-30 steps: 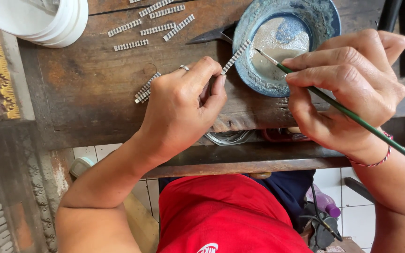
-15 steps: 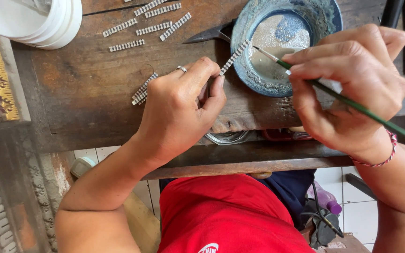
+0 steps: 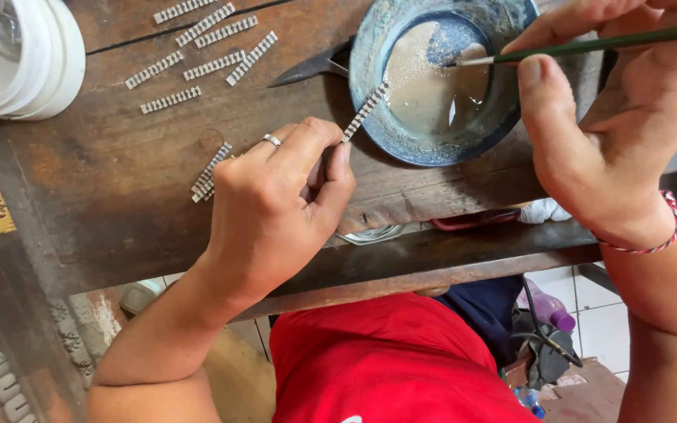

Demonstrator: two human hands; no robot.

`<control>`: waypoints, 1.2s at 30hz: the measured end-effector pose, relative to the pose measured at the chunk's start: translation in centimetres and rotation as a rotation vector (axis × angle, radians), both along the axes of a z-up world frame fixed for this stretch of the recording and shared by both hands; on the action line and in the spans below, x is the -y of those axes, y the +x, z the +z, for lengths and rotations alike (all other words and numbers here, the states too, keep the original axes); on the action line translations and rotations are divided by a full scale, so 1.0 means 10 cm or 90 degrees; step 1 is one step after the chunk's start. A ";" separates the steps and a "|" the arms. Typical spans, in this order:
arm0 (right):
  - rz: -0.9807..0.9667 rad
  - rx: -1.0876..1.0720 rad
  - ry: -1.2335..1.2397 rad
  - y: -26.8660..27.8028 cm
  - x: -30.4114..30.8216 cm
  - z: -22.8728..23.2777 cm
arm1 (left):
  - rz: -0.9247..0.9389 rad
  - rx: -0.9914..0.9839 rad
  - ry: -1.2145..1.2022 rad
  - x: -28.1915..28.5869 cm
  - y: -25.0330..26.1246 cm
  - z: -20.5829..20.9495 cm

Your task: Using a fine brush to apply a liquid coating, likely flux or adhesive, to small metal jewelry components on a workbench.

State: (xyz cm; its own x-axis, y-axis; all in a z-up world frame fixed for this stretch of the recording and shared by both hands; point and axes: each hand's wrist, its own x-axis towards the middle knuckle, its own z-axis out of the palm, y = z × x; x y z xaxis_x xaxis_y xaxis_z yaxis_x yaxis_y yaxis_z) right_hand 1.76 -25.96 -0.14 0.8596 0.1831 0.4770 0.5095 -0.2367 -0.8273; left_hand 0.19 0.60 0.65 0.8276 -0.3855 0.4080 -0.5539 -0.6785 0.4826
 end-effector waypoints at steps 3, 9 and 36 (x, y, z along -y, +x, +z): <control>-0.013 0.014 -0.057 0.00 -0.01 0.03 | 0.005 0.005 0.002 0.00 0.00 -0.01; -0.030 0.048 -0.096 0.00 -0.01 0.01 | 0.006 0.000 -0.007 0.01 0.00 0.00; 0.026 0.274 -0.302 -0.05 -0.17 0.27 | 0.009 0.025 -0.019 0.01 0.01 -0.07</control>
State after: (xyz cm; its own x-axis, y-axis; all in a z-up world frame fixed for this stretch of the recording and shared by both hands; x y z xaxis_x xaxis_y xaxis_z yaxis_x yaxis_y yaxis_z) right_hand 1.29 -24.21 2.56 0.5976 0.4872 0.6368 0.7886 -0.5005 -0.3572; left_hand 0.34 0.50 -0.04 0.8160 -0.3611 0.4514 -0.5634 -0.6717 0.4811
